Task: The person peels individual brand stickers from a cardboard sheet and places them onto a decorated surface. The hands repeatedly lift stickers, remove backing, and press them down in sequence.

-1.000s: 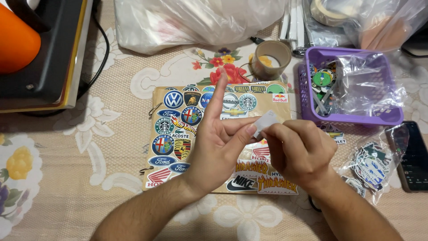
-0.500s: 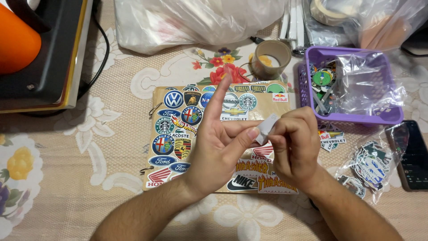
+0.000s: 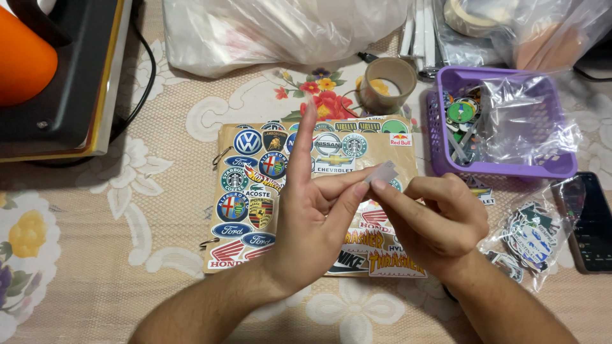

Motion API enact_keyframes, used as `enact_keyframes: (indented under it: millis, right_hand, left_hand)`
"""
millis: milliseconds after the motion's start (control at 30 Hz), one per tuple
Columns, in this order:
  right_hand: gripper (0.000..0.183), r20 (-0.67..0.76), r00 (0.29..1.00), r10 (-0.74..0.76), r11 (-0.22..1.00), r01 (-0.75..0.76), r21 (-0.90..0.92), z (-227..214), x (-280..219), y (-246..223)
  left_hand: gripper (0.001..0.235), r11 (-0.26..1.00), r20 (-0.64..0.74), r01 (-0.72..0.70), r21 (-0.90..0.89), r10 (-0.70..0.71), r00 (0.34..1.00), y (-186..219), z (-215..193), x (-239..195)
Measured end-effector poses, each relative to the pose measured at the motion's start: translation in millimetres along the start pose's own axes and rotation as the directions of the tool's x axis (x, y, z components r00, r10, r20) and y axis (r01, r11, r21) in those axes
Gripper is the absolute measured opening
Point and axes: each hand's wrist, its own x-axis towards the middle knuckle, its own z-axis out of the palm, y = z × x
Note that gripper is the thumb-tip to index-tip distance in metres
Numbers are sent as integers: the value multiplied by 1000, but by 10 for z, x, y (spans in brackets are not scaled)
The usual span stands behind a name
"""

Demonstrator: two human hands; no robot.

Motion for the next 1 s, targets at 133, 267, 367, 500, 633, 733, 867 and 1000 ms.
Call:
enact_keyframes:
  millis: [133, 267, 367, 500, 633, 733, 867, 1000]
  right_hand:
    - [11, -3, 999, -40, 997, 39, -70, 34, -43, 27]
    - [4, -39, 997, 66, 997, -68, -35, 91, -68, 22]
    - [5, 25, 991, 129, 989, -131, 76, 84, -68, 36]
    - [6, 38, 984, 175, 973, -179, 145, 125, -65, 41]
    - [13, 24, 978, 206, 955, -207, 214, 149, -82, 55]
    - [16, 22, 975, 220, 943, -219, 252, 164, -82, 64]
    - [14, 29, 972, 231, 934, -230, 273, 164, -105, 82]
    - [14, -7, 962, 274, 880, -248, 404, 185, -105, 97]
  left_hand:
    - [85, 995, 11, -12, 95, 11, 1000, -22, -4, -2]
    - [91, 998, 32, 11, -55, -9, 999, -57, -26, 20]
    - [90, 991, 35, 85, -102, -82, 996, -66, -56, 41]
    - [91, 951, 54, 145, -275, -135, 989, -98, -81, 58]
    - [93, 931, 66, 198, -308, -187, 980, -99, -100, 73]
    - [94, 919, 75, 239, -313, -227, 971, -145, -130, 81]
    - [92, 913, 86, 278, -299, -264, 961, -136, -145, 78]
    - [90, 907, 60, 278, -317, -273, 960, -159, -166, 101]
